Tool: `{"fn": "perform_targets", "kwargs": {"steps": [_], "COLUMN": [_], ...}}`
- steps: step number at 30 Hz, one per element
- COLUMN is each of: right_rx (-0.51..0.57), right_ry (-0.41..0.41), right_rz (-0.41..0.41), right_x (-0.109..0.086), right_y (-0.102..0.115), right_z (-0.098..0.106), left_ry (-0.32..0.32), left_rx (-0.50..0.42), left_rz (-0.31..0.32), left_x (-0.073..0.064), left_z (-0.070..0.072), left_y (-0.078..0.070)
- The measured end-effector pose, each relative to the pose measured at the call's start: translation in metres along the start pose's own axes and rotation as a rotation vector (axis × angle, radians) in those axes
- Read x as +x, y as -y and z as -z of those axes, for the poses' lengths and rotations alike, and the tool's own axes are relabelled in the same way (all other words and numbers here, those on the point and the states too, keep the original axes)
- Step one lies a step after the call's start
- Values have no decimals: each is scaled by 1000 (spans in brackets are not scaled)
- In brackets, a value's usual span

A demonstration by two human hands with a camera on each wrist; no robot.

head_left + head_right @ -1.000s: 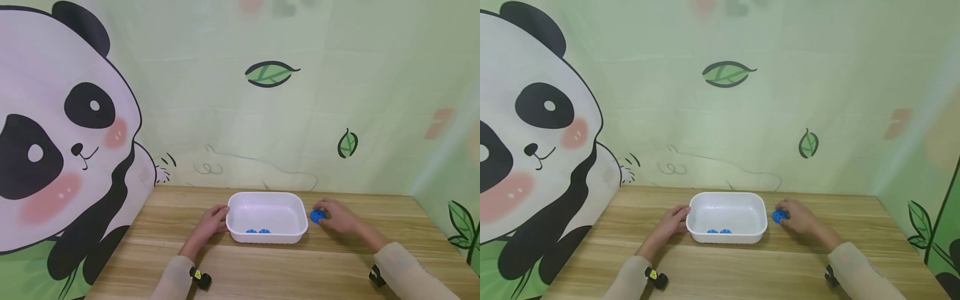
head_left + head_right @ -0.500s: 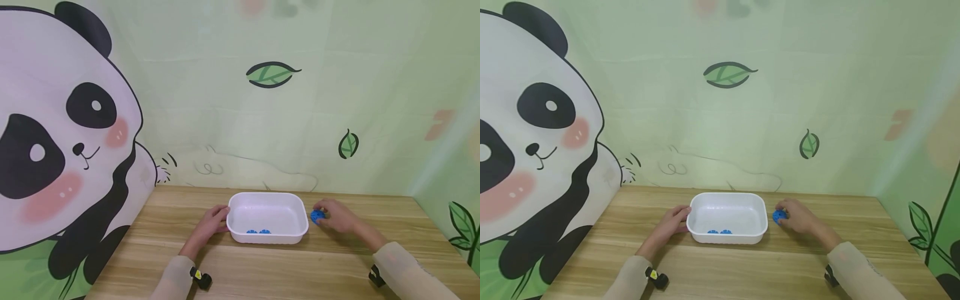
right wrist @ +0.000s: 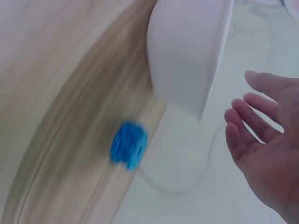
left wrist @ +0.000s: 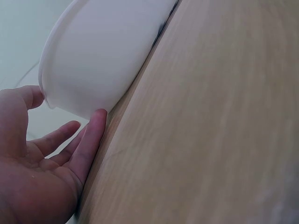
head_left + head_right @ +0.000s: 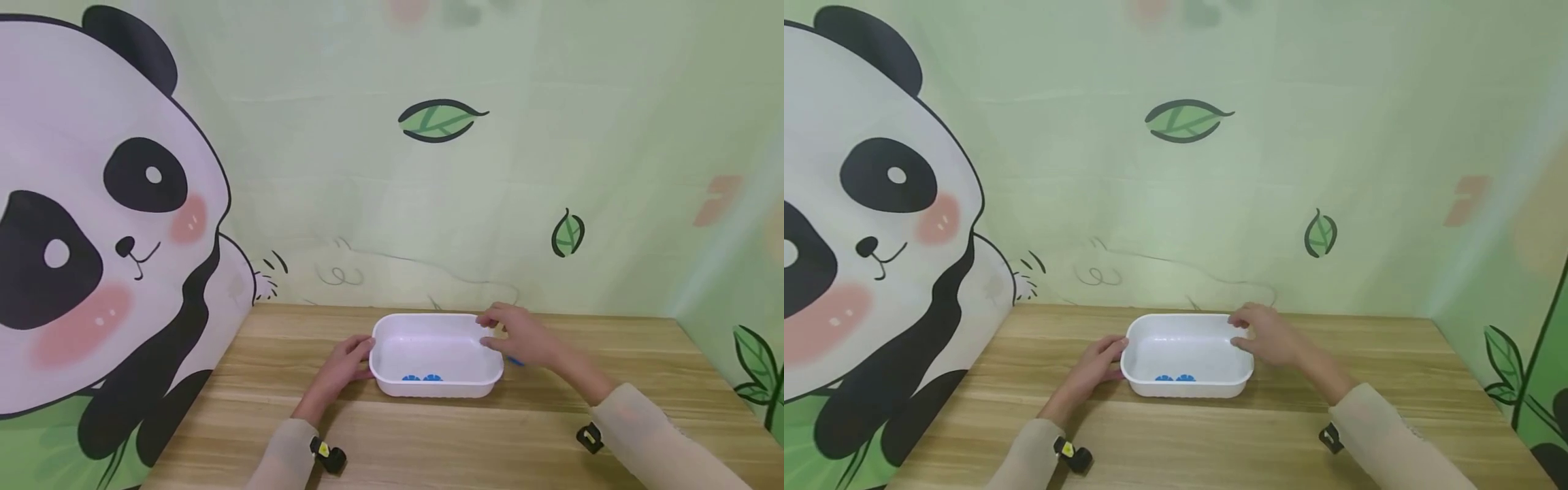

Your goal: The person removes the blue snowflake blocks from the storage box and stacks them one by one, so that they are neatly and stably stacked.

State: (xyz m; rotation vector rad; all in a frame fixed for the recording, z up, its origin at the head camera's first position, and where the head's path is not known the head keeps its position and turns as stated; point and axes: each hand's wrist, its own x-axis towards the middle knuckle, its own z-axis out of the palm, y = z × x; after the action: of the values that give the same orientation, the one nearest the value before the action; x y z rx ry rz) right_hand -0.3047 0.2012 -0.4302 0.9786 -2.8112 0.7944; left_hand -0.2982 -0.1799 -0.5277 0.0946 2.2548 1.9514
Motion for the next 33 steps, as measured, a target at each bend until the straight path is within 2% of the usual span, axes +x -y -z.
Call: {"fn": "perform_targets", "kwargs": {"steps": [5, 8, 12, 15, 20, 26, 33], "right_rx": [-1, 13, 26, 10, -31, -11, 33], "right_ry": [145, 220, 292, 330, 349, 358, 365], "right_rz": [58, 61, 75, 124, 179, 114, 80], "right_x": [13, 19, 27, 31, 32, 38, 46], "right_y": [14, 18, 21, 21, 17, 21, 20], "right_z": [-20, -27, -35, -43, -57, -63, -76], "left_ry": [10, 13, 7, 1, -3, -7, -1], "left_rx": [-6, -12, -5, 9, 32, 20, 15], "left_rz": [-3, 1, 2, 10, 30, 11, -4], "left_x": [1, 1, 1, 0, 0, 0, -1], "left_z": [0, 0, 0, 1, 2, 3, 2], "left_y": [4, 5, 5, 5, 6, 2, -1]}}
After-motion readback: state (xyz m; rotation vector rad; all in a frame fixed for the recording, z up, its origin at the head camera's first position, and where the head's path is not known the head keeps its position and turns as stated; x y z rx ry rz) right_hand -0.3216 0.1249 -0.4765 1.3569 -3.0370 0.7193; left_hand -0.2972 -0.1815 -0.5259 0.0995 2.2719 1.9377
